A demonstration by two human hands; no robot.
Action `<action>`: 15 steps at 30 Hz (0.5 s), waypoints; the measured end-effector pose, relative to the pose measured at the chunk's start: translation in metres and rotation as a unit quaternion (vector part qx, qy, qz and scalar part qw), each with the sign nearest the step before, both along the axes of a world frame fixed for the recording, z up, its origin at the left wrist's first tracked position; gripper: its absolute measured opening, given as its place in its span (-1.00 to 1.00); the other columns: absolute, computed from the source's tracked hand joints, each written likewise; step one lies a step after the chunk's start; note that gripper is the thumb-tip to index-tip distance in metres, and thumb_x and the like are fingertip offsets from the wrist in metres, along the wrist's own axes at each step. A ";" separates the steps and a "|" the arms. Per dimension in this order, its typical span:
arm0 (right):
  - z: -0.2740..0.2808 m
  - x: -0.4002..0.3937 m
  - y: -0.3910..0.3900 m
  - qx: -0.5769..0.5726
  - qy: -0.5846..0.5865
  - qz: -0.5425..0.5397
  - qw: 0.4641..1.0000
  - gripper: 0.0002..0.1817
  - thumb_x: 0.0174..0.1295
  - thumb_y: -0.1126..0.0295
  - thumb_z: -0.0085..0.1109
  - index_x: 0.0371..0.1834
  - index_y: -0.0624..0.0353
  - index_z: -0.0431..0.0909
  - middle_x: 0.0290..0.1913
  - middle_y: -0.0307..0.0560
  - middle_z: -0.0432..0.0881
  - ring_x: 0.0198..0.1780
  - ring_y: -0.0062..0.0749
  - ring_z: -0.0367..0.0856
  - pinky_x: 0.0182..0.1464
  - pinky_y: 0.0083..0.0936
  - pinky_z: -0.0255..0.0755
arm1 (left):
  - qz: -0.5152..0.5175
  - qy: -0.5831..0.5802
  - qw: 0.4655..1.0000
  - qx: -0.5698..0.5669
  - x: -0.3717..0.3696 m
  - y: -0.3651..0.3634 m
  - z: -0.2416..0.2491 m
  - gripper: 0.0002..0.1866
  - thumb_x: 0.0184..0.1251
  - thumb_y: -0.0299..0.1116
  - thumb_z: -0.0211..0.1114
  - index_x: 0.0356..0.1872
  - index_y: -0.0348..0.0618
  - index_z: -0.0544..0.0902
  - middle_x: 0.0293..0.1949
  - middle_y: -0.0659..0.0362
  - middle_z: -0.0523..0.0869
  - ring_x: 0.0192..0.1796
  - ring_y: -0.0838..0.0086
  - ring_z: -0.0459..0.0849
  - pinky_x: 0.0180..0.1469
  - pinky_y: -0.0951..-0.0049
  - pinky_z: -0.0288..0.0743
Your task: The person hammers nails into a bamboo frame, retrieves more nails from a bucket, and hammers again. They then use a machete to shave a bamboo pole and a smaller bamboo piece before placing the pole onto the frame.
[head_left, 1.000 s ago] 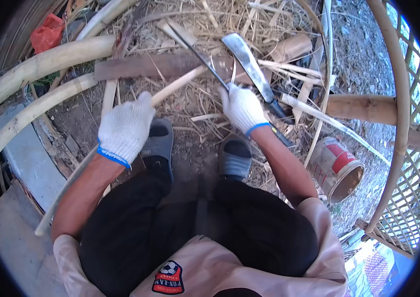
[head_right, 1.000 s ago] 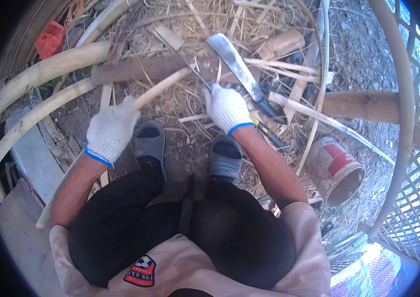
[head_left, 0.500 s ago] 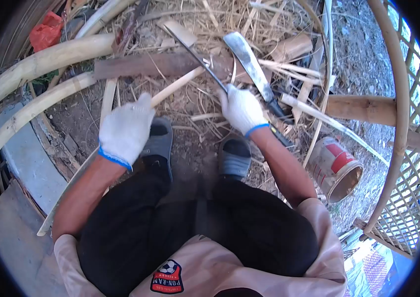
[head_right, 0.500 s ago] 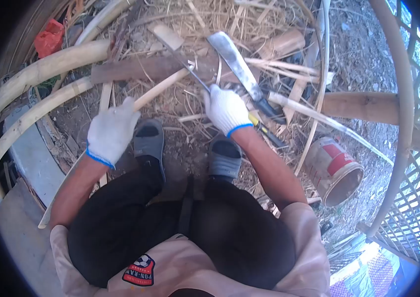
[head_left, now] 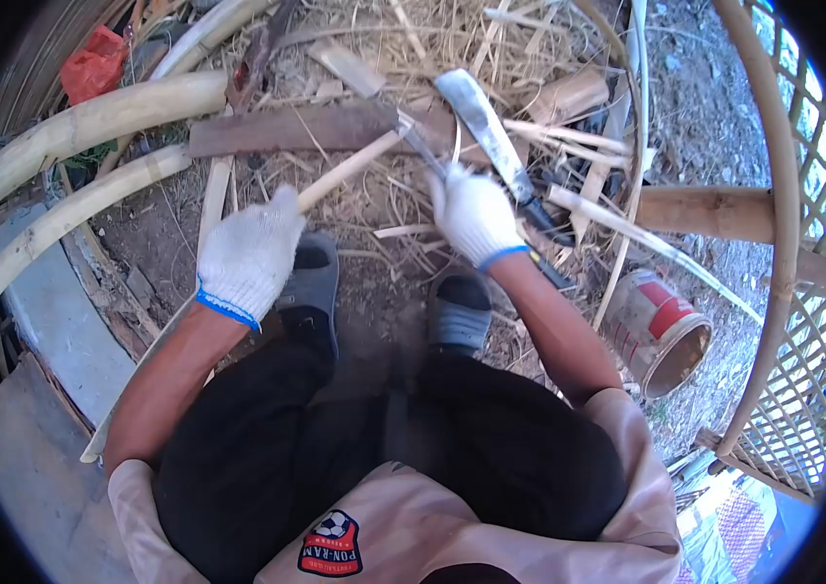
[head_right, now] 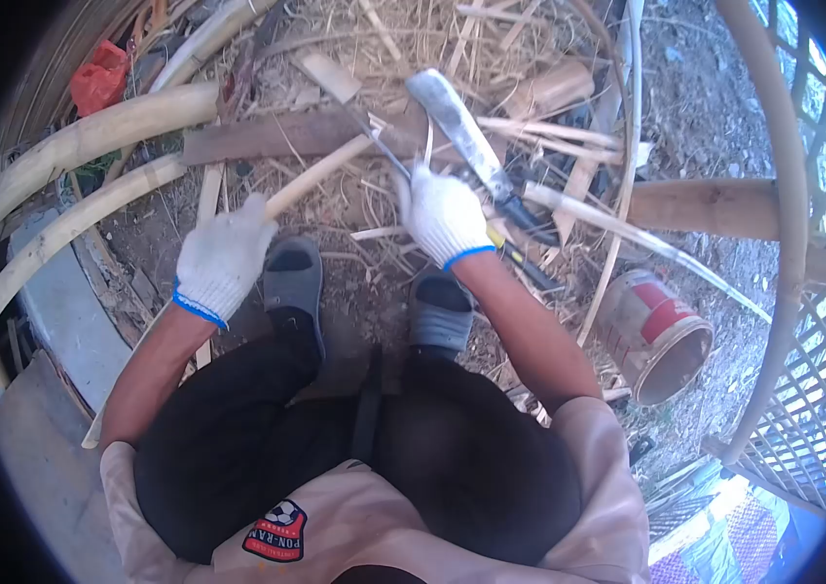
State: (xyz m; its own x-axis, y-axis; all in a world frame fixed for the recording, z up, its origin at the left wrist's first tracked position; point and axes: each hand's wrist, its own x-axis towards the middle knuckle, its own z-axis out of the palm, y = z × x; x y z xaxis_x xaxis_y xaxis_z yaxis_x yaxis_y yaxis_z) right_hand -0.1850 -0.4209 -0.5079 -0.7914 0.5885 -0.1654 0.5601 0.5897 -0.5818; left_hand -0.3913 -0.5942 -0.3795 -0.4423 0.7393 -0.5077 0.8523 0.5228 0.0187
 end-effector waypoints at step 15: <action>0.001 -0.005 0.016 -0.045 -0.072 -0.007 0.996 -0.66 0.57 0.15 0.08 -0.16 0.24 0.60 -0.48 0.38 0.66 -0.37 0.32 0.72 -0.29 0.12 0.59 | -0.080 0.031 0.996 0.026 -0.009 0.022 0.016 -0.75 0.49 -0.15 0.29 -0.08 -0.09 0.55 -0.43 -0.03 0.76 -0.31 0.00 0.81 -0.34 -0.02 0.67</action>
